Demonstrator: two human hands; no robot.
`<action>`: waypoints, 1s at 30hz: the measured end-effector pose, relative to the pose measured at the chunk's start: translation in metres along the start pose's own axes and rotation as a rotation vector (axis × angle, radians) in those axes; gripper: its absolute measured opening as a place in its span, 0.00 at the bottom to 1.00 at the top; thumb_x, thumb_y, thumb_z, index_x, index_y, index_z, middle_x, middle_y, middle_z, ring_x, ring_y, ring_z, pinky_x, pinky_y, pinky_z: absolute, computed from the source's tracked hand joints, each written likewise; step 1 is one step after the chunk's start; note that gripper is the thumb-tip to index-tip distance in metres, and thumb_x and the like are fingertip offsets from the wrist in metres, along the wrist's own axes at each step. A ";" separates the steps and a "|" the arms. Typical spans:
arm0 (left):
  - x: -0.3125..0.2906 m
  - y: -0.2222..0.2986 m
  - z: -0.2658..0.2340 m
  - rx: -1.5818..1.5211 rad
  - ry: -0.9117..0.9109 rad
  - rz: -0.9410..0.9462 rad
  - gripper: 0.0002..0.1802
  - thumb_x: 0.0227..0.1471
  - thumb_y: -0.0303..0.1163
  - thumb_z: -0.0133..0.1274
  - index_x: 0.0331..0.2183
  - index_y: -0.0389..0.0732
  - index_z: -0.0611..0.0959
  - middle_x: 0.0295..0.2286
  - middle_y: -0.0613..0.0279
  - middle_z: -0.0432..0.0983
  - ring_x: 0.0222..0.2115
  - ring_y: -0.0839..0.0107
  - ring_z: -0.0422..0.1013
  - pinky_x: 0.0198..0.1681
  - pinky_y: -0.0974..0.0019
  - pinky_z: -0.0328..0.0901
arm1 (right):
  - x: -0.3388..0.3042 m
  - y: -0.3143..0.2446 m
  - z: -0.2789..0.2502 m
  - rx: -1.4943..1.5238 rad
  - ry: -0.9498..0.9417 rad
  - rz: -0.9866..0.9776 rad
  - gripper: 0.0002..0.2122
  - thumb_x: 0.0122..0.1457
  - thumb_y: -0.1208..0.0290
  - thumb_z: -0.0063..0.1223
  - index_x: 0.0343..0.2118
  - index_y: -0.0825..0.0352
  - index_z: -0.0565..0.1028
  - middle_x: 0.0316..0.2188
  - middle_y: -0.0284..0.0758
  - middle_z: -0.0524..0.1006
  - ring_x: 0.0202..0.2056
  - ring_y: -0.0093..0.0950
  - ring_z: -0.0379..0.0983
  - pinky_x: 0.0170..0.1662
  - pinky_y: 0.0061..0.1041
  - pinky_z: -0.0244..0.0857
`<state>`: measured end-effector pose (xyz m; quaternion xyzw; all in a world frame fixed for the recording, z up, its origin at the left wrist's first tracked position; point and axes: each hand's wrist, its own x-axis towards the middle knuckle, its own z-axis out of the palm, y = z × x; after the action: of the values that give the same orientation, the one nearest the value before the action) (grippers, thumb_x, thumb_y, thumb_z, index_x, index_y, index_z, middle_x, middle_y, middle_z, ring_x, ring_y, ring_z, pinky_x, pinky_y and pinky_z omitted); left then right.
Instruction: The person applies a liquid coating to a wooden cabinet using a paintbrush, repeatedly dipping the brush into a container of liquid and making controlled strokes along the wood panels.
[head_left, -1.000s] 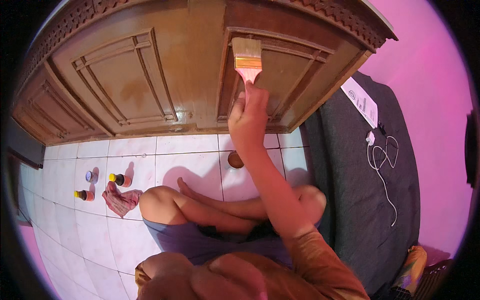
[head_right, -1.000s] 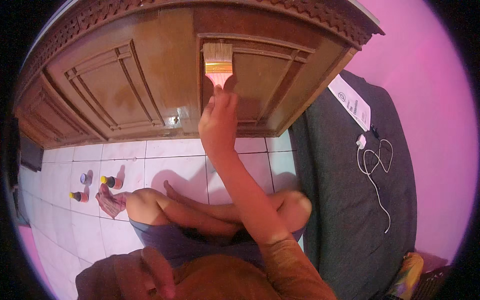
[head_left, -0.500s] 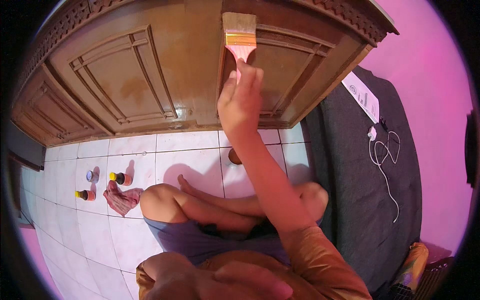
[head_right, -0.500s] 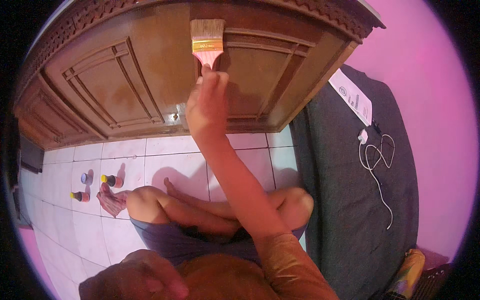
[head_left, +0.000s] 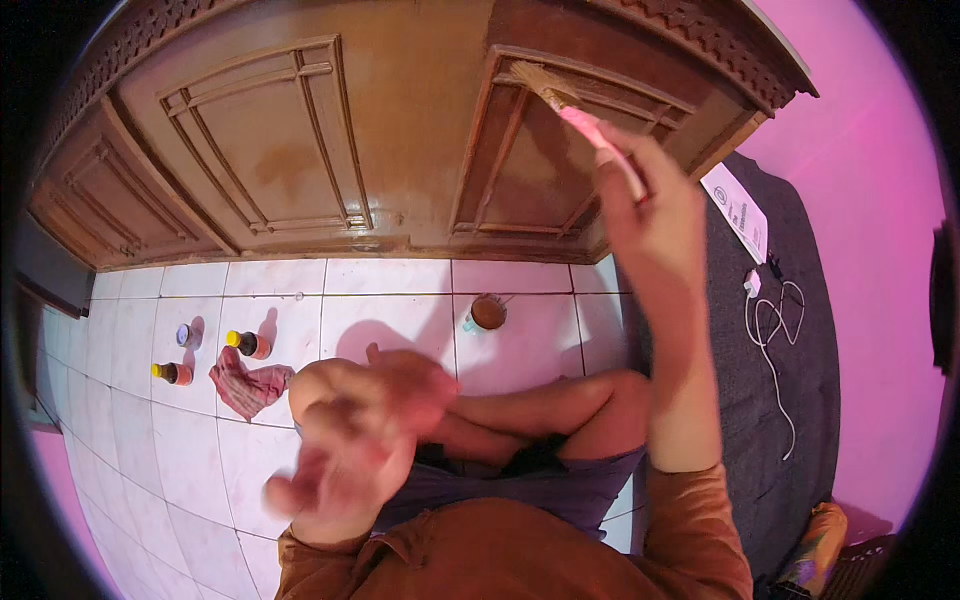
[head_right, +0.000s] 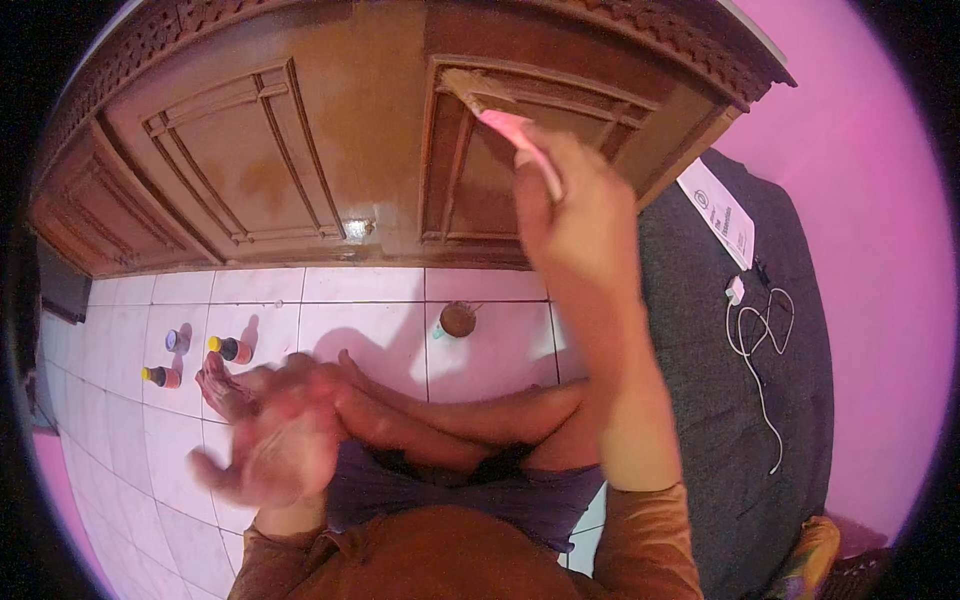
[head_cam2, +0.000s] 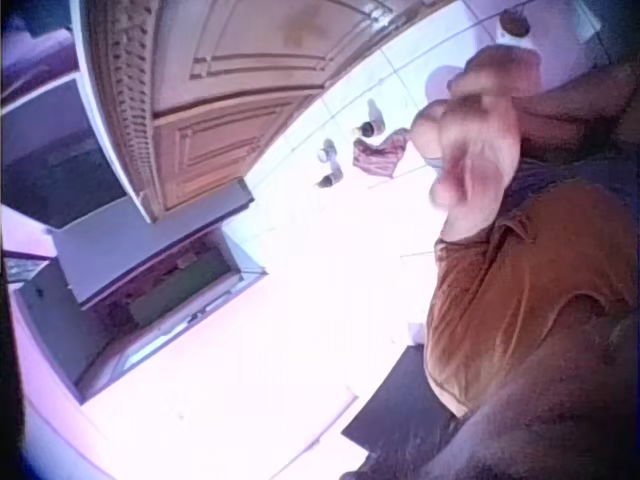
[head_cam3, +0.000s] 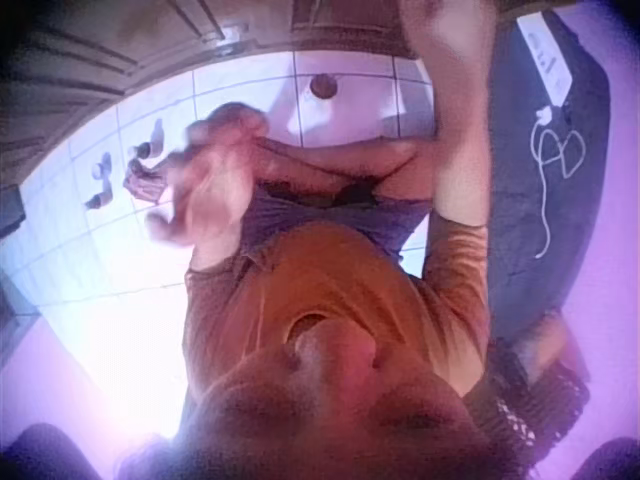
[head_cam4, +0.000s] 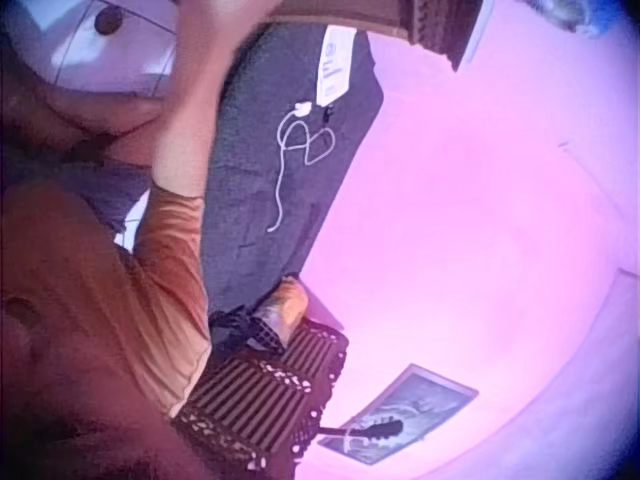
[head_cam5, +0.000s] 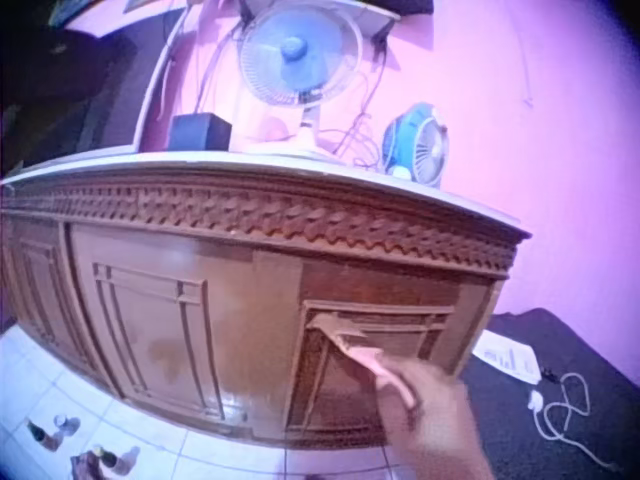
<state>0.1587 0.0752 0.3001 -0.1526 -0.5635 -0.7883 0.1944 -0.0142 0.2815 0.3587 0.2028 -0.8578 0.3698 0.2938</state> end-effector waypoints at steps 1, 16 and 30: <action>0.003 -0.019 -0.008 -0.494 -0.076 0.044 0.33 0.57 0.63 0.41 0.44 0.45 0.83 0.43 0.54 0.76 0.48 0.51 0.64 0.55 0.45 0.55 | 0.011 -0.009 -0.012 -0.023 -0.022 0.010 0.11 0.60 0.71 0.53 0.43 0.68 0.78 0.35 0.49 0.80 0.40 0.47 0.78 0.45 0.36 0.70; -0.046 -0.173 -0.057 -0.099 -0.206 -0.388 0.16 0.65 0.35 0.47 0.46 0.34 0.80 0.42 0.58 0.79 0.45 0.70 0.71 0.53 0.65 0.62 | 0.087 -0.040 -0.013 -0.388 -0.183 -0.138 0.13 0.57 0.68 0.51 0.40 0.70 0.81 0.34 0.53 0.79 0.39 0.50 0.77 0.46 0.41 0.71; -0.053 -0.180 -0.059 -0.042 -0.256 -0.438 0.15 0.65 0.33 0.48 0.46 0.33 0.80 0.42 0.56 0.78 0.46 0.68 0.72 0.53 0.64 0.64 | 0.079 -0.025 -0.031 -0.419 -0.256 -0.132 0.13 0.57 0.68 0.52 0.41 0.69 0.81 0.35 0.50 0.80 0.40 0.47 0.78 0.46 0.39 0.71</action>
<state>0.1177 0.0786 0.1083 -0.1294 -0.5867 -0.7973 -0.0574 -0.0480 0.2787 0.4403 0.2381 -0.9308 0.1355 0.2419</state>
